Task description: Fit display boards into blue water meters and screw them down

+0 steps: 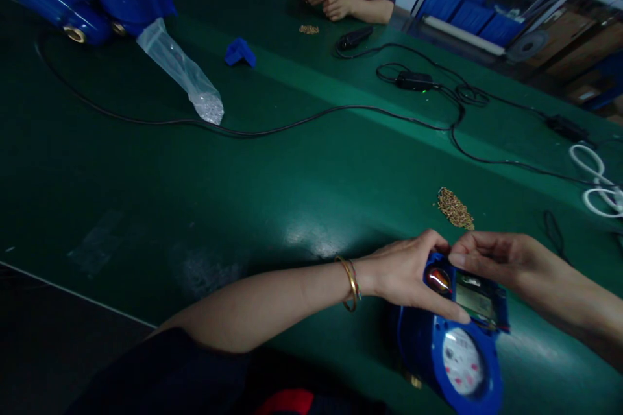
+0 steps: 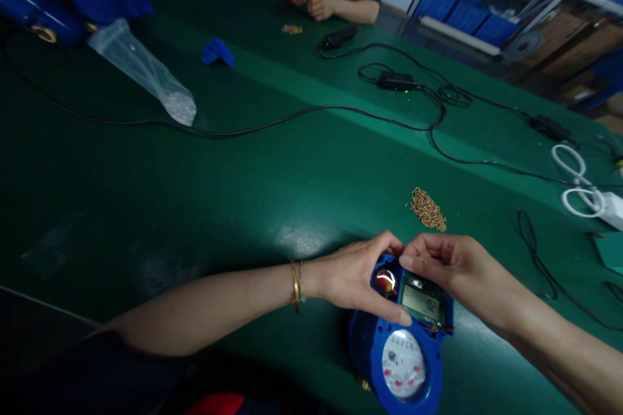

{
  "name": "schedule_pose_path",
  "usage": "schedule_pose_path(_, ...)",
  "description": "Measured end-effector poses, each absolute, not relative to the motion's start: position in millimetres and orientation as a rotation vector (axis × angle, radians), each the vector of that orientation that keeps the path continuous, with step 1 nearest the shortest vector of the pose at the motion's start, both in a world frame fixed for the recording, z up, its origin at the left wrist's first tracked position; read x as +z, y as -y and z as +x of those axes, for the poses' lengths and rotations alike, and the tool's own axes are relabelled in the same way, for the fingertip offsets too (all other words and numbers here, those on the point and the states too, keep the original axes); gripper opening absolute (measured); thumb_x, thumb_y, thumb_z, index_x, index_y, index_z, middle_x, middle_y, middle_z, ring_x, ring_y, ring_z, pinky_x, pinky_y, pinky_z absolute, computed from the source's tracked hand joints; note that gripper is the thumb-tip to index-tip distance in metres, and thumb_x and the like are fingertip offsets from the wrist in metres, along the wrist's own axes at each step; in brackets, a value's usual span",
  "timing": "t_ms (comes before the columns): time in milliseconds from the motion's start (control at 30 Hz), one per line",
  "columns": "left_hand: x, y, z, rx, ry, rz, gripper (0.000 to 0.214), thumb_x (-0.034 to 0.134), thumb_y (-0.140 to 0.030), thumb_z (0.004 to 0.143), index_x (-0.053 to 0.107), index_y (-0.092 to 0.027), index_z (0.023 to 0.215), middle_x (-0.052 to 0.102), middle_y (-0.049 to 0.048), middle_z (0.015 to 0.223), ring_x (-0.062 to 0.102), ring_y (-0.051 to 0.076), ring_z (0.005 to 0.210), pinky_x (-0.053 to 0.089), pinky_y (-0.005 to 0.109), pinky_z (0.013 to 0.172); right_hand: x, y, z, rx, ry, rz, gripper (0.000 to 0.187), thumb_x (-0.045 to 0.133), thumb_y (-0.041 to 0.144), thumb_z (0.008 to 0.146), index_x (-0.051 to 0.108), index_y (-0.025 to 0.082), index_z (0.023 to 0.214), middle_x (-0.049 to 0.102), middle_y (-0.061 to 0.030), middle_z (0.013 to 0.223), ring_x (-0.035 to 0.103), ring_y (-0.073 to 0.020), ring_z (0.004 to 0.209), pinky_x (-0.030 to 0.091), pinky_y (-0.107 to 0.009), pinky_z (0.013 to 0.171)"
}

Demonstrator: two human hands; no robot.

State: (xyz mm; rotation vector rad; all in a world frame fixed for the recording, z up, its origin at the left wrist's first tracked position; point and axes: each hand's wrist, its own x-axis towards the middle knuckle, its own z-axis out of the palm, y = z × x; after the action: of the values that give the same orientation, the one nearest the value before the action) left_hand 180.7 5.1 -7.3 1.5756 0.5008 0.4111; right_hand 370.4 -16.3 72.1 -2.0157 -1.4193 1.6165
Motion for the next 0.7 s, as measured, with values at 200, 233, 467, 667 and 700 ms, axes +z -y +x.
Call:
schedule_pose_path(200, -8, -6, 181, 0.413, -0.502, 1.563, 0.077, 0.081, -0.054, 0.06, 0.041, -0.021, 0.118, 0.058, 0.0138, 0.126, 0.059, 0.033, 0.114, 0.051, 0.047, 0.092, 75, 13, 369, 1.676, 1.41, -1.997, 0.049, 0.085, 0.057, 0.058, 0.055, 0.018, 0.06, 0.052, 0.0023, 0.06, 0.042, -0.0125, 0.059, 0.035, -0.023, 0.055)
schedule_pose_path(233, -8, -6, 181, 0.412, -0.502, 1.562, 0.078, 0.081, -0.054, 0.06, 0.041, -0.021, 0.118, 0.058, 0.0137, 0.126, 0.059, 0.033, 0.114, 0.051, 0.046, 0.092, 76, 12, 367, 1.671, 1.418, -1.995, 0.051, 0.085, 0.057, 0.057, 0.053, 0.018, 0.06, 0.049, 0.003, 0.059, 0.04, -0.0121, 0.058, 0.034, -0.023, 0.053)
schedule_pose_path(467, -7, -5, 181, 0.397, -0.518, 1.555, 0.076, 0.082, -0.055, 0.059, 0.043, -0.021, 0.114, 0.059, 0.0124, 0.121, 0.06, 0.032, 0.11, 0.051, 0.045, 0.09, 77, 13, 363, 1.608, 1.6, -2.005, 0.049, 0.079, 0.063, 0.062, 0.064, 0.018, 0.072, 0.061, -0.0024, 0.067, 0.051, -0.017, 0.064, 0.04, -0.025, 0.058)
schedule_pose_path(667, -6, -5, 180, 0.409, -0.522, 1.562, 0.076, 0.082, -0.055, 0.059, 0.043, -0.021, 0.115, 0.06, 0.0117, 0.119, 0.06, 0.032, 0.11, 0.051, 0.046, 0.09, 79, 16, 354, 1.524, 1.504, -2.068, 0.056, 0.082, 0.068, 0.05, 0.065, 0.018, 0.067, 0.062, -0.0041, 0.066, 0.054, -0.0189, 0.063, 0.042, -0.027, 0.057)
schedule_pose_path(700, -5, -5, 180, 0.411, -0.522, 1.563, 0.076, 0.082, -0.055, 0.059, 0.043, -0.021, 0.115, 0.06, 0.012, 0.119, 0.06, 0.033, 0.109, 0.051, 0.046, 0.089, 80, 17, 354, 1.51, 1.483, -2.074, 0.057, 0.083, 0.068, 0.047, 0.065, 0.018, 0.067, 0.063, -0.0042, 0.067, 0.054, -0.0191, 0.063, 0.042, -0.027, 0.057)
